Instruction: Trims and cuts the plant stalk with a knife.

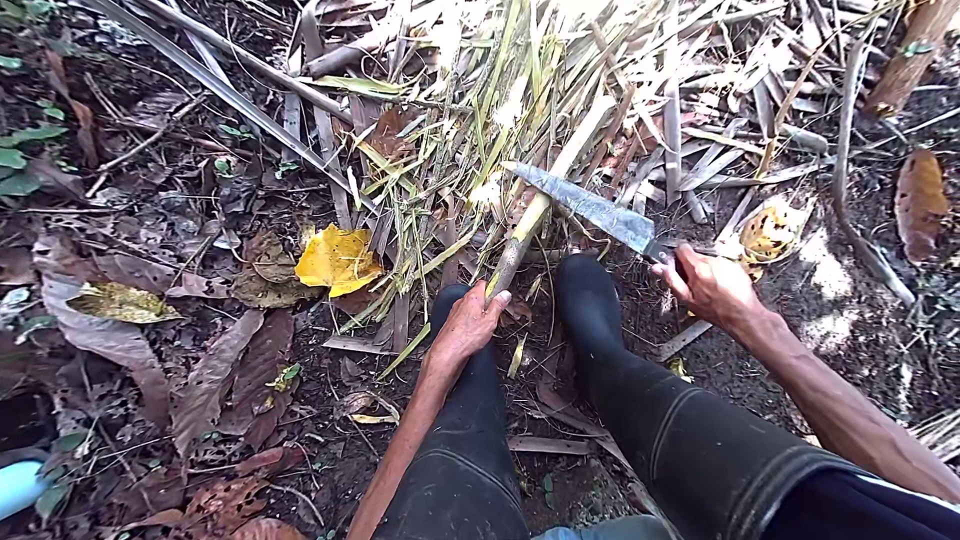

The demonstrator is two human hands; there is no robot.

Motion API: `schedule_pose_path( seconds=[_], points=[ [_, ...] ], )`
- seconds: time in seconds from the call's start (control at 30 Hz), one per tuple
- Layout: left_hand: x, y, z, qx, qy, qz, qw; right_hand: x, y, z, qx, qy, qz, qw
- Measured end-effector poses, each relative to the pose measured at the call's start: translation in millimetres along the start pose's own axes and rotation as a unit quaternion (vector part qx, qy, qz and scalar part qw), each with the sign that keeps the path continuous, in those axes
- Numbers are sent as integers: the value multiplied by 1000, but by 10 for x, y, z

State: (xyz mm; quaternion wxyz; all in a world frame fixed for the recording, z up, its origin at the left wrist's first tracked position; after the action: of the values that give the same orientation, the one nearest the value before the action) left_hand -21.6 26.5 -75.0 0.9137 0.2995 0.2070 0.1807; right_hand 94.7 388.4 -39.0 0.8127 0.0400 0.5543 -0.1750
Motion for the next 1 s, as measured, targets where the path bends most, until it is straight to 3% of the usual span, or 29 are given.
schedule_pose_path(
  seconds=[0.07, 0.13, 0.27, 0.33, 0.43, 0.53, 0.67, 1.0],
  points=[
    [2, -1, -5, 0, 1, 3, 1000, -21, -179, 85, -83, 15, 9, 996],
    [3, -8, 5, 2, 3, 3, 1000, 1, -206, 56, -104, 23, 9, 994],
    [1, -29, 13, 0, -1, 15, 1000, 94, 383, -223, 108, 26, -76, 991],
    [-15, -47, -1, -1, -19, 63, 998, 0, 481, -278, 136, 41, -100, 985],
    [-85, -34, 4, -3, -51, 230, 972, -8, 307, -181, 81, 16, -42, 996],
    [-143, -13, 5, -14, -74, 339, 938, 68, -93, 30, -40, 29, -38, 998],
    [-100, 5, -62, -27, -67, 321, 944, 128, -376, 200, -84, 21, -49, 995],
    [-65, 6, -122, -30, -23, 267, 963, 136, -311, 277, -85, -26, -39, 995]
  ],
)
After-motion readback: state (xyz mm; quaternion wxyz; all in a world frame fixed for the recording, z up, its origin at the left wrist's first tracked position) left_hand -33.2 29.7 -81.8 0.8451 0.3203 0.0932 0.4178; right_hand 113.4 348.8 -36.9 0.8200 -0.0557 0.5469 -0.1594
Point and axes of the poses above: each hand's wrist, its own z-axis away from the middle knuckle, its own x-axis out of the palm, y = z × x, the point moved 4 cm from there along -z, towards the middle knuckle, and after that the axes turned 7 degrees about x, right-handed, at the moved point
